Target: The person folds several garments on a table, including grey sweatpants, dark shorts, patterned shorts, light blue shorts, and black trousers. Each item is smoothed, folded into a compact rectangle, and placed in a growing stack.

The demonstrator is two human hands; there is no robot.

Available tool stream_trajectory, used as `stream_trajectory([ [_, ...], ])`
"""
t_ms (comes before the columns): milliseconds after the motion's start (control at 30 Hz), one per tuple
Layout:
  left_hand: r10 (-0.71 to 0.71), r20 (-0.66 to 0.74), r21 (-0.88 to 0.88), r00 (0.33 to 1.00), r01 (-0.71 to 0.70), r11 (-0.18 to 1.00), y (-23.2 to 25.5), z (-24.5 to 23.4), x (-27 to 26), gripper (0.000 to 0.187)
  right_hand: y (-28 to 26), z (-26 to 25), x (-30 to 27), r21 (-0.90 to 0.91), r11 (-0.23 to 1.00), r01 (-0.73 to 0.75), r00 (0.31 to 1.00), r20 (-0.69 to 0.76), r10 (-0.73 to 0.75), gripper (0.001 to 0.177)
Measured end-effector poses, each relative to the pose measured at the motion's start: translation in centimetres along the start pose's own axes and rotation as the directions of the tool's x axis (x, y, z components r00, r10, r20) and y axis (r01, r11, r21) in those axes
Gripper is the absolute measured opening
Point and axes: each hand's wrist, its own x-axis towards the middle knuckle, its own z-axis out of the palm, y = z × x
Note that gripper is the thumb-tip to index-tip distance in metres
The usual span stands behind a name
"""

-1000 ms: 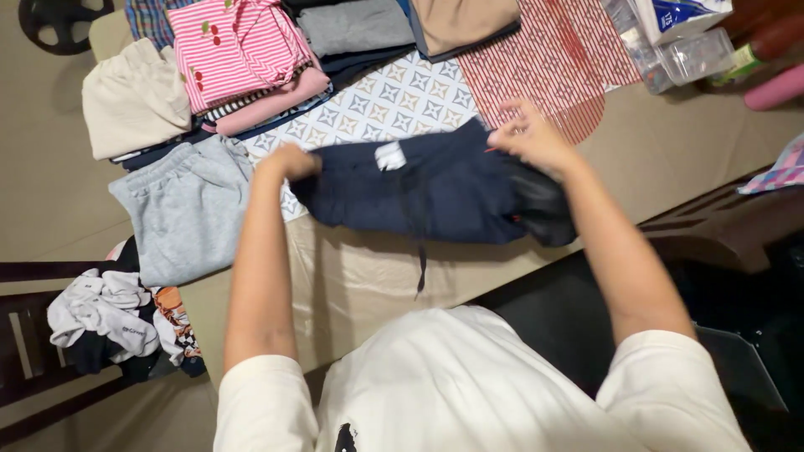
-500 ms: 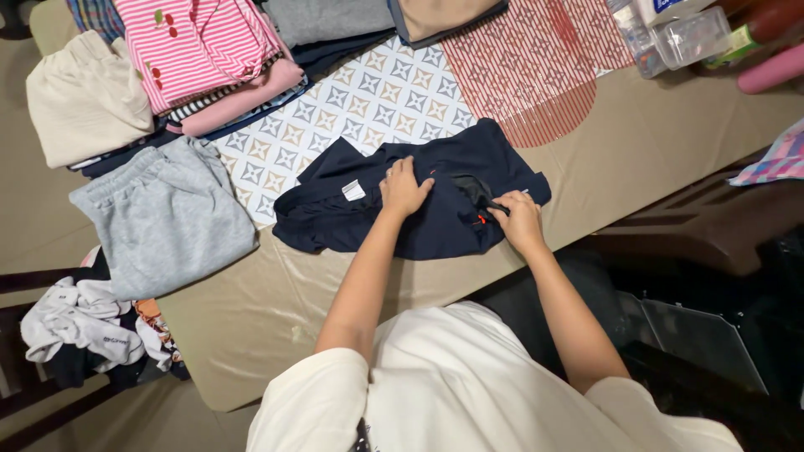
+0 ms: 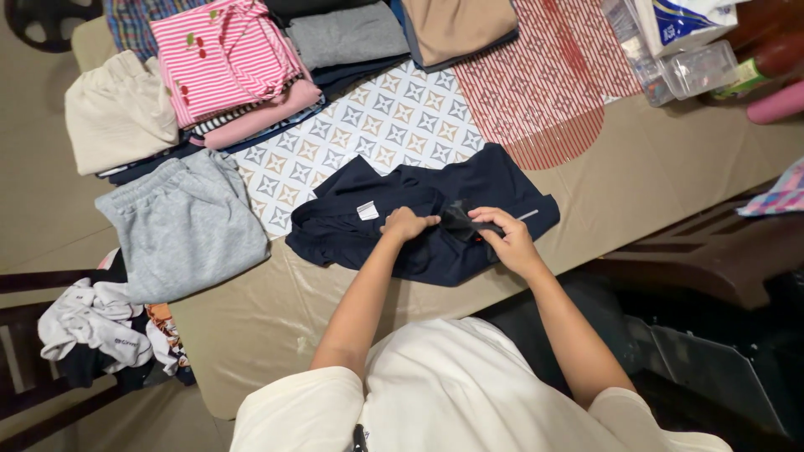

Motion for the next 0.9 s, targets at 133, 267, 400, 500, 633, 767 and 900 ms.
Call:
stream_trajectory([
  [133,0.137,0.129,-0.435,0.982,-0.068,0.898,-2.2,1.2,0.7,0.064,-1.3,0.1,0.6,-0.188,0.974,-0.128,0.980,0.129,0.154,0.016],
  [267,0.300,0.268,-0.677,0.915,-0.043,0.735,0.0,-1.4,-4.1,0.074,0.1,1.5,-0.4,-0.294,0.956,0.023,0.985,0.169,0.028,0.035],
  [400,0.690,-0.038,-0.400,0.723,-0.644,0.652,5.3,-4.7,-14.3,0.054,3.7,4.1,-2.5,-0.516,0.717,0.468,0.879,0.350,-0.322,0.027],
  [500,0.816,0.052,-0.091,0.576,-0.811,0.578,8.4,-6.3,-21.0,0.055,7.3,5.3,-1.2,-0.439,0.720,0.537,0.811,0.504,-0.297,0.035],
  [633,0.723,0.212,0.132,0.658,-0.752,0.646,11.7,-6.6,-26.5,0.054,10.6,2.5,3.9,-0.498,0.820,0.282,0.938,0.323,-0.126,0.038],
  [767,0.755,0.100,0.116,0.649,-0.761,0.639,11.8,-6.4,-28.7,0.055,11.3,2.1,5.9,-0.597,0.779,0.192,0.973,0.221,-0.070,0.041],
  [900,0.682,0.117,0.184,0.722,-0.690,0.700,11.3,-5.5,-28.5,0.052,11.1,4.0,3.2,-0.667,0.722,0.184,0.979,0.186,-0.078,0.043],
])
